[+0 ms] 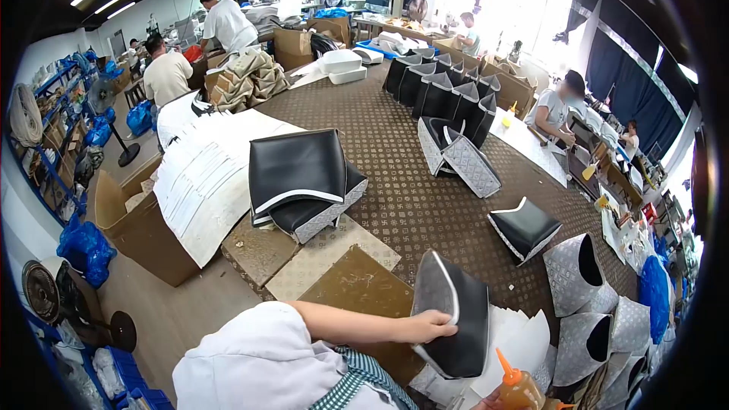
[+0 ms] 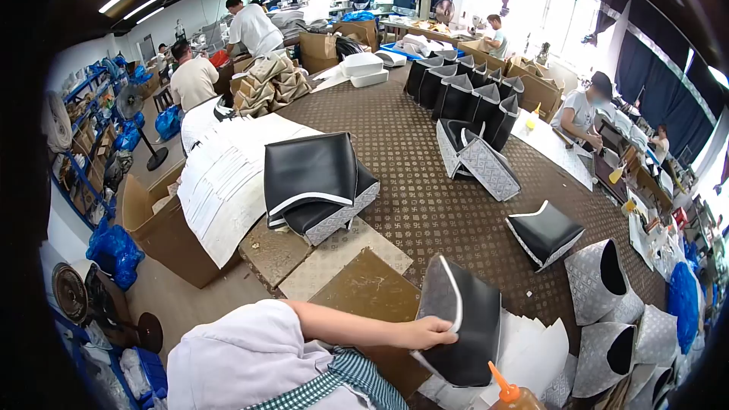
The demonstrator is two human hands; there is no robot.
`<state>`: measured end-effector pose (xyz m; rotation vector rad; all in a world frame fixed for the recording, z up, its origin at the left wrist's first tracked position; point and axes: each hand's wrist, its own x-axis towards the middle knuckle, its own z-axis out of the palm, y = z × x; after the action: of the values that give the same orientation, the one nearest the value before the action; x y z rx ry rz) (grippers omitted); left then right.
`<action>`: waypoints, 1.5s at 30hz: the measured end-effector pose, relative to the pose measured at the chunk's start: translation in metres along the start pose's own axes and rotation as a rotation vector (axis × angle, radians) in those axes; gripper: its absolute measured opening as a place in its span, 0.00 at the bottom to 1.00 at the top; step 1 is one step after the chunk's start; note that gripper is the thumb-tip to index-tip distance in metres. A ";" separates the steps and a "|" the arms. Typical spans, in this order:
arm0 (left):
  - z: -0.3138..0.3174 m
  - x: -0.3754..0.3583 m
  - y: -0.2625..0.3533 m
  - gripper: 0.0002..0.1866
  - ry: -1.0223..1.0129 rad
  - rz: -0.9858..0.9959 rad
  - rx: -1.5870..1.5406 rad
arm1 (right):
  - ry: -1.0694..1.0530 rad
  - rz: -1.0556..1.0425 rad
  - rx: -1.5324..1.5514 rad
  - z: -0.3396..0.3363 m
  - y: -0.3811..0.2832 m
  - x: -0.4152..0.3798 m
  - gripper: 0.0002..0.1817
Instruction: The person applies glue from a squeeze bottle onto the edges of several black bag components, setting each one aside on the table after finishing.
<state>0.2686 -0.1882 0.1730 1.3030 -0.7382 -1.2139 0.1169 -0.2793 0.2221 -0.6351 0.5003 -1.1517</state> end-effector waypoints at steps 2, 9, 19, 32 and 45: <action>0.003 0.031 0.017 0.19 0.013 0.308 0.208 | 0.006 -0.007 -0.007 0.000 -0.002 -0.004 0.33; 0.009 -0.001 0.064 0.09 0.138 0.081 -0.726 | 0.011 -0.042 -0.020 0.000 -0.006 -0.009 0.33; -0.014 -0.061 0.017 0.29 0.076 -0.211 -1.212 | 0.090 -0.303 -0.058 -0.035 -0.047 -0.014 0.34; -0.008 -0.057 0.022 0.26 0.314 -0.162 -1.105 | 0.163 -0.561 -0.240 -0.058 -0.056 -0.005 0.31; -0.008 -0.057 0.027 0.22 0.389 -0.117 -1.139 | 0.172 -0.471 -0.203 -0.064 -0.043 0.010 0.34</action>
<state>0.2671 -0.1360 0.2101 0.5656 0.3285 -1.1258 0.0495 -0.3134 0.2050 -0.8623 0.6387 -1.6230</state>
